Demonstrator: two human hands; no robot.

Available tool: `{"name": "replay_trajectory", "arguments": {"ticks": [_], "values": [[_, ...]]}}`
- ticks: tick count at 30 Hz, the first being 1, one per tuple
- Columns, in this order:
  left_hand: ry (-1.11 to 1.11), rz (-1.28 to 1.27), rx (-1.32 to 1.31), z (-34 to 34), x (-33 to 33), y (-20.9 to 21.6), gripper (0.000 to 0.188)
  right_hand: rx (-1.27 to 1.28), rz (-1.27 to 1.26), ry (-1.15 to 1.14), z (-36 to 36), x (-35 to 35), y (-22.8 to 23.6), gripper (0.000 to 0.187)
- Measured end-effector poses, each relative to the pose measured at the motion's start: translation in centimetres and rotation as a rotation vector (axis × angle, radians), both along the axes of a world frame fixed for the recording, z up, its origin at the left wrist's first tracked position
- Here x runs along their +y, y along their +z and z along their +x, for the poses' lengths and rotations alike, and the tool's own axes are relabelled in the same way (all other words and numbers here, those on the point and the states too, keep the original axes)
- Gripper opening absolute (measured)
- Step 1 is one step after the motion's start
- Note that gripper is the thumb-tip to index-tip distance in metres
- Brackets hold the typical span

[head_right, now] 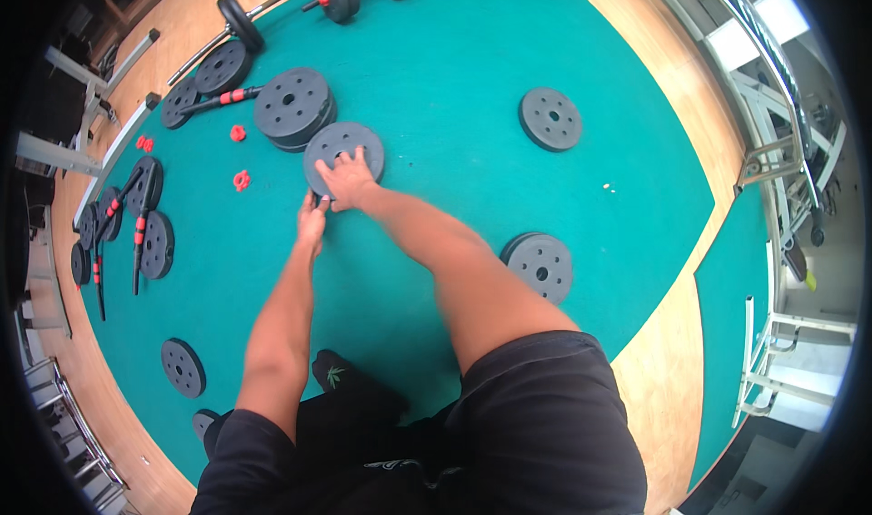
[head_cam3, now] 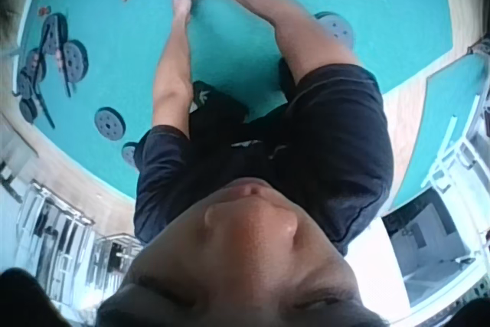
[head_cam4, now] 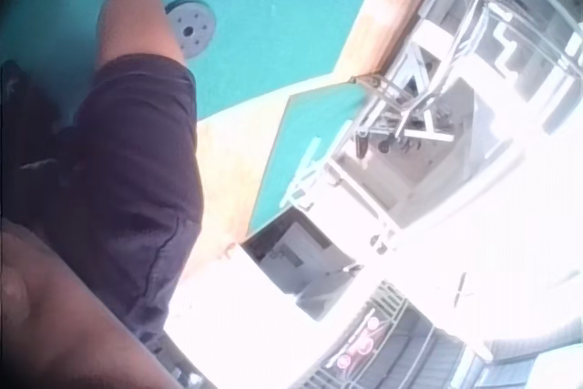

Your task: The person organizes weight plates on a gym mat and then slides plates onto a dumbbell bar before securing them with a red collar.

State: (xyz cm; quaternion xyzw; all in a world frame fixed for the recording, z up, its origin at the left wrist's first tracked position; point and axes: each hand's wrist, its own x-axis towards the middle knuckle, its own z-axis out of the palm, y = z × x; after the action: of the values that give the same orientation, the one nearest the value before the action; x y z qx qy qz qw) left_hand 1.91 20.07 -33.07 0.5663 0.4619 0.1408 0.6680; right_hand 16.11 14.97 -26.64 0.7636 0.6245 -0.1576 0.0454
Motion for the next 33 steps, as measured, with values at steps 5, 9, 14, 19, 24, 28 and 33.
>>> {"name": "replay_trajectory", "arguments": {"ticks": [5, 9, 14, 19, 24, 28, 33], "values": [[0.01, -0.034, -0.091, 0.2, 0.2, -0.1, 0.065, 0.018, 0.139, 0.12, 2.2, -0.8, -0.9, 0.084], [-0.12, 0.134, -0.061, -0.6, -0.3, -0.3, 0.077, 0.126, 0.538, 0.19, 8.9, -5.4, -0.1, 0.048], [-0.202, 0.333, 0.053, -0.7, -2.4, 2.1, 0.105, -0.067, 0.499, -0.356, 22.9, -15.7, -4.1, 0.04], [-0.229, 0.424, 0.088, -1.2, -2.2, -0.1, 0.117, -0.326, 0.106, -0.938, 30.1, -26.5, -3.6, 0.082], [-0.224, 0.518, 0.221, -0.2, -2.5, -0.1, 0.123, -0.294, 0.106, -0.903, 31.8, -28.0, -4.3, 0.095], [-0.261, 0.493, 0.317, -0.7, -2.6, 0.1, 0.127, -0.214, 0.212, -0.86, 31.2, -27.0, -5.1, 0.091], [-0.282, 0.481, 0.298, -1.4, -2.2, 0.0, 0.129, -0.125, 0.338, -0.567, 24.2, -23.6, -5.3, 0.089]]}}
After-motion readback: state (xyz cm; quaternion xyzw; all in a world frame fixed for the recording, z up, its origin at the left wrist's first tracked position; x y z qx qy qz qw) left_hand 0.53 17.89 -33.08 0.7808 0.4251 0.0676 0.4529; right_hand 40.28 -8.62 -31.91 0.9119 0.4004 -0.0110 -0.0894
